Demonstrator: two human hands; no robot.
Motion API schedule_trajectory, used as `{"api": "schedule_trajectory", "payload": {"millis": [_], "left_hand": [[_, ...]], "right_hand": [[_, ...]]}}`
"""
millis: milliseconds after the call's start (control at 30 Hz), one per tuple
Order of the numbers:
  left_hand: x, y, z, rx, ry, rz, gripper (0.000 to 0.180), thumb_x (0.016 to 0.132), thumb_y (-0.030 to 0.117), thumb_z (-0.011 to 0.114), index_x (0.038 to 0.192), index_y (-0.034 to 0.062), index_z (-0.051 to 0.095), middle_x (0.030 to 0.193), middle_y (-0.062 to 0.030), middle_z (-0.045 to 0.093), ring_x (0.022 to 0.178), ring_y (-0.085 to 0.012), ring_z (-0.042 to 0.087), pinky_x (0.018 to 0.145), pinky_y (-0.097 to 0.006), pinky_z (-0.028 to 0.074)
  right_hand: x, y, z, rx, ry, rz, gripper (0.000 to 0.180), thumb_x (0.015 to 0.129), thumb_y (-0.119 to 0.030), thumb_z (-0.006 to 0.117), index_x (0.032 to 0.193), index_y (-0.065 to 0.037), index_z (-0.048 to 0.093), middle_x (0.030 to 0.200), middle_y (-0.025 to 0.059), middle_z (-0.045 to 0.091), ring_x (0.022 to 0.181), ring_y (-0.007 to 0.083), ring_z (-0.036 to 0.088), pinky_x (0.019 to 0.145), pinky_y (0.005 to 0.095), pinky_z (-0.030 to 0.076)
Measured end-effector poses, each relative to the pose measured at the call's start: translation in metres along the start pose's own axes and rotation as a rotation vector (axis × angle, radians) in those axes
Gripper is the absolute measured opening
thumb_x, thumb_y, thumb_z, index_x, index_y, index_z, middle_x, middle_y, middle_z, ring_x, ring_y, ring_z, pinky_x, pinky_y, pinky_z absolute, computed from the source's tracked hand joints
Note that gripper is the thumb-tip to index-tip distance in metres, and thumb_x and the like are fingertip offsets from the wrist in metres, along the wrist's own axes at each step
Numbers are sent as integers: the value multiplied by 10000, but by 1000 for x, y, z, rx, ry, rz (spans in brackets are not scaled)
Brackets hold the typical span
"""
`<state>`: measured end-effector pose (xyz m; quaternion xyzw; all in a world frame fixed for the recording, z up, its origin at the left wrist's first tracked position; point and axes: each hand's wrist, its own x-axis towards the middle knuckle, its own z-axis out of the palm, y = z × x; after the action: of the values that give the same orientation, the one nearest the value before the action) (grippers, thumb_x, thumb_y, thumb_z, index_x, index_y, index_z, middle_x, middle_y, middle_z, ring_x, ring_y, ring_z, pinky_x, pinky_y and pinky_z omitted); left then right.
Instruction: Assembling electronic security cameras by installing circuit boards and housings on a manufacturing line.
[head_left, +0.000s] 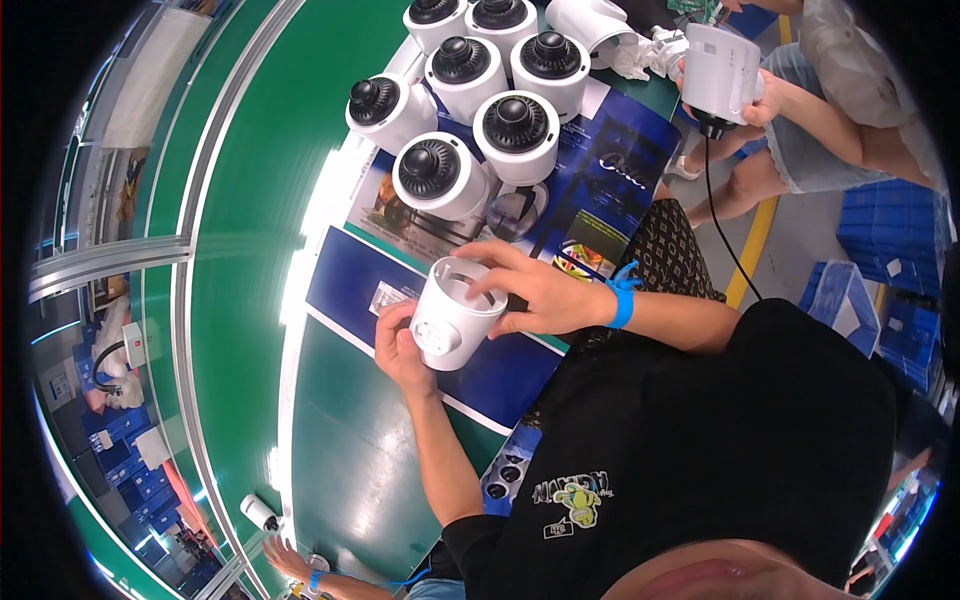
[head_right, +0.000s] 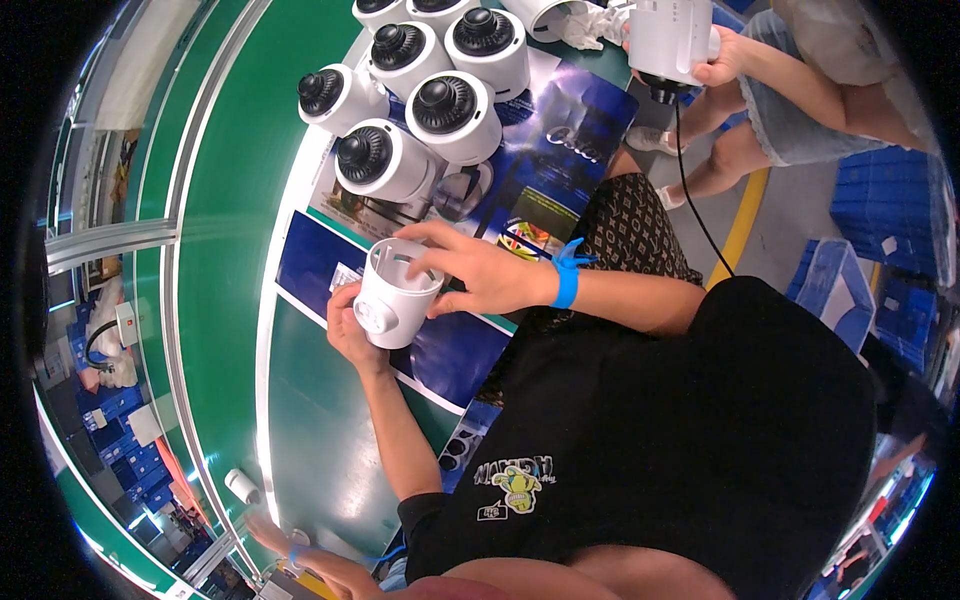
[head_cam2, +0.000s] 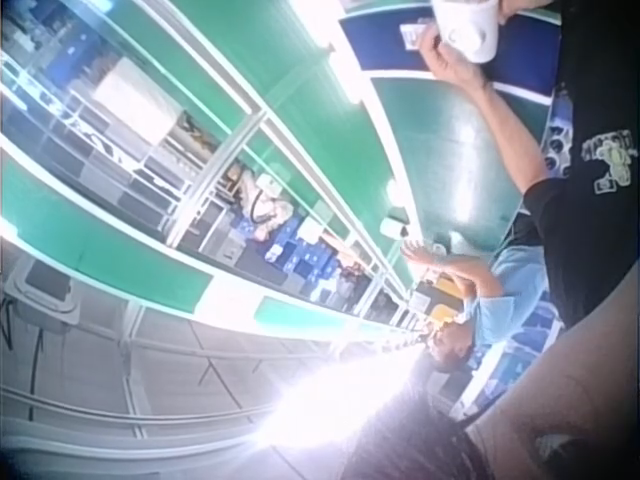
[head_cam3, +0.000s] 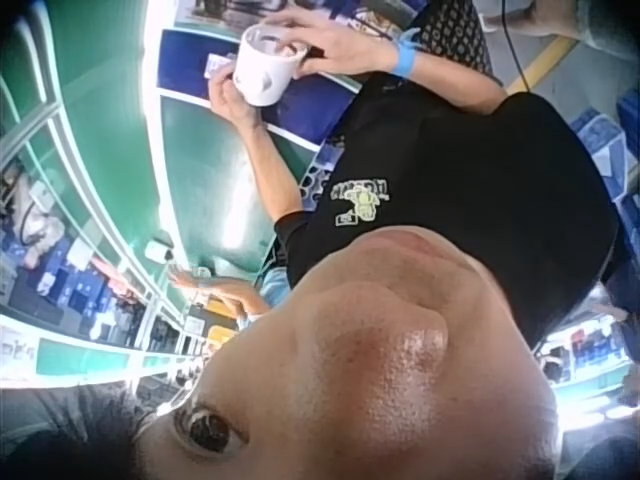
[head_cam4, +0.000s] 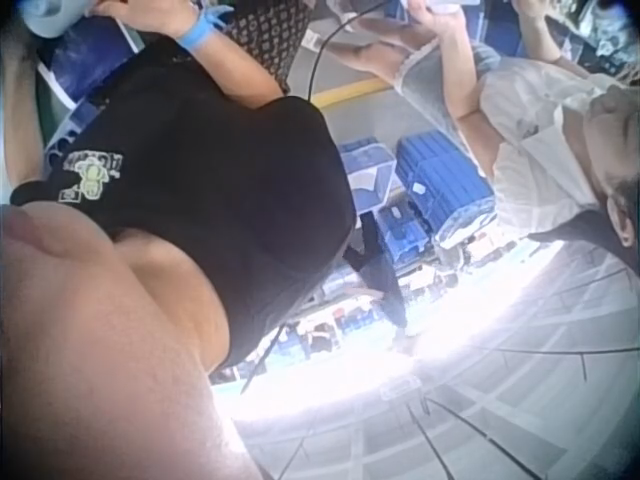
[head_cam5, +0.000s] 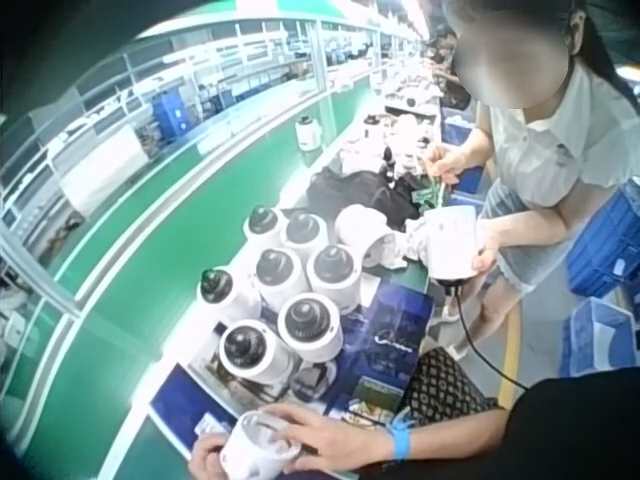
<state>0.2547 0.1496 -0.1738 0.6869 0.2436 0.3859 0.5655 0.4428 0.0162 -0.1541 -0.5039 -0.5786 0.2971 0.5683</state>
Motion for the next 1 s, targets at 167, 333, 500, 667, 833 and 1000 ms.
{"api": "schedule_trajectory", "payload": {"millis": [167,333,500,667,833,1000], "left_hand": [[-1,7,6,32,-60,-47,732,786,565,654,1169,-44,518,1100,-102,510,1038,-215,520,929,-341,394],[0,10,10,81,-69,-43,759,769,588,667,1167,-36,500,1080,-95,519,1010,-202,533,907,-330,410],[-5,6,5,45,-83,-89,774,762,612,662,1153,-32,487,1057,-87,533,972,-186,549,875,-318,431],[-3,9,8,71,-67,-98,761,770,616,649,1136,-35,499,1040,-86,541,965,-179,547,866,-311,431],[0,7,7,138,-62,-53,734,789,624,609,1099,-38,548,1030,-102,555,953,-200,550,860,-318,425],[2,7,7,197,-72,-15,716,812,623,570,1083,-40,581,1022,-122,566,948,-226,555,861,-334,424]], "right_hand": [[-2,1,-2,39,74,121,372,816,-145,704,1135,-39,545,1388,159,343,1196,295,473,978,371,423],[1,4,-1,-66,137,-28,335,794,-179,728,1050,-13,589,1271,142,457,1107,284,535,926,360,440],[-1,4,-2,-19,73,52,324,764,-221,758,975,-17,620,999,120,594,943,284,566,838,359,448],[0,5,-2,-72,100,-23,310,753,-191,773,953,-9,622,892,102,588,849,258,550,750,343,440],[0,5,-2,-46,97,-12,320,735,-222,782,927,-17,630,886,96,591,868,260,535,770,350,437],[-1,6,-3,-56,66,2,321,709,-238,789,907,-31,644,882,78,599,893,261,519,797,360,431]]}}
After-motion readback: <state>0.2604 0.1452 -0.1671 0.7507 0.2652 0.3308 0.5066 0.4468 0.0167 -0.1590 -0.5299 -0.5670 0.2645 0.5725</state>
